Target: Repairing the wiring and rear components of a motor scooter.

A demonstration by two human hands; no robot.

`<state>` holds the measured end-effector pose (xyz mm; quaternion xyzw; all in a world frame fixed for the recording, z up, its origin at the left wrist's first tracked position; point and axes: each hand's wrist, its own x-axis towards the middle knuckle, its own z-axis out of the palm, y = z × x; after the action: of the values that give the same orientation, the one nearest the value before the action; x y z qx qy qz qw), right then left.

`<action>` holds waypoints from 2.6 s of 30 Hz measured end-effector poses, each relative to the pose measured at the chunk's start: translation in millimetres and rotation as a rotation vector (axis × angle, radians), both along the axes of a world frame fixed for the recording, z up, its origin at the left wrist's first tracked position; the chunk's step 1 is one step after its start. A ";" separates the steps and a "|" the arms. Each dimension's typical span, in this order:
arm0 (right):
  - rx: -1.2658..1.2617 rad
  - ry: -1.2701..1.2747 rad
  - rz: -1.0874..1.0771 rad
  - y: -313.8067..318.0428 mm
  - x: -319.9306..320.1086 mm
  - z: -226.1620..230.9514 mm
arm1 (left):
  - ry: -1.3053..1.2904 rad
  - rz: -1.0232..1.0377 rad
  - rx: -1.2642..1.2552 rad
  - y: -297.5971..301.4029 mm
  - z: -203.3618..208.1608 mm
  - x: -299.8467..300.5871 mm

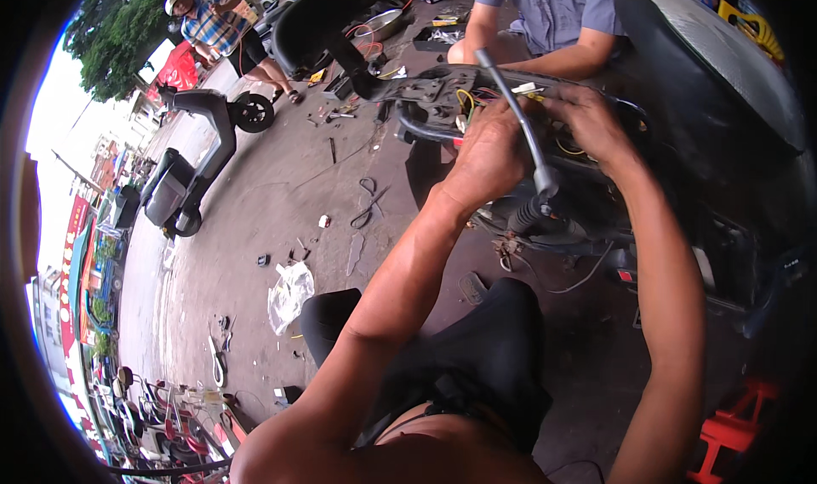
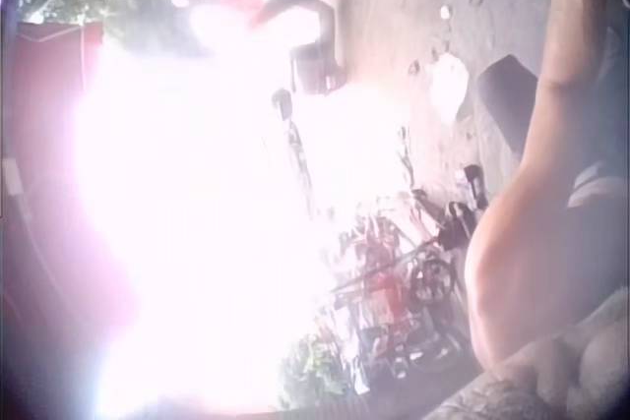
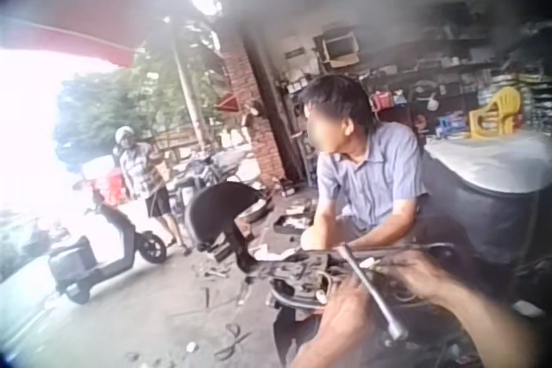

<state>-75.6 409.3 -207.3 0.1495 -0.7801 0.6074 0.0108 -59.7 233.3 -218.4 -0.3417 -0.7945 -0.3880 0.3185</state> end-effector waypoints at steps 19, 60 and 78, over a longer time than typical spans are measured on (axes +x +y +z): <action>0.080 0.079 -0.040 -2.5 4.6 5.6 | -0.489 -0.078 0.177 -4.9 11.6 8.2; 0.256 0.144 -0.113 -2.6 11.4 12.7 | 0.075 0.240 0.059 -25.0 -7.6 57.9; 0.169 0.239 -0.084 -6.2 -2.1 -0.1 | 0.162 0.314 -0.693 0.8 24.9 4.8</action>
<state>-77.6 403.1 -207.4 0.1884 -0.8272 0.5165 0.1162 -54.9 234.1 -193.4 -0.3330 -0.8933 -0.0148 0.3014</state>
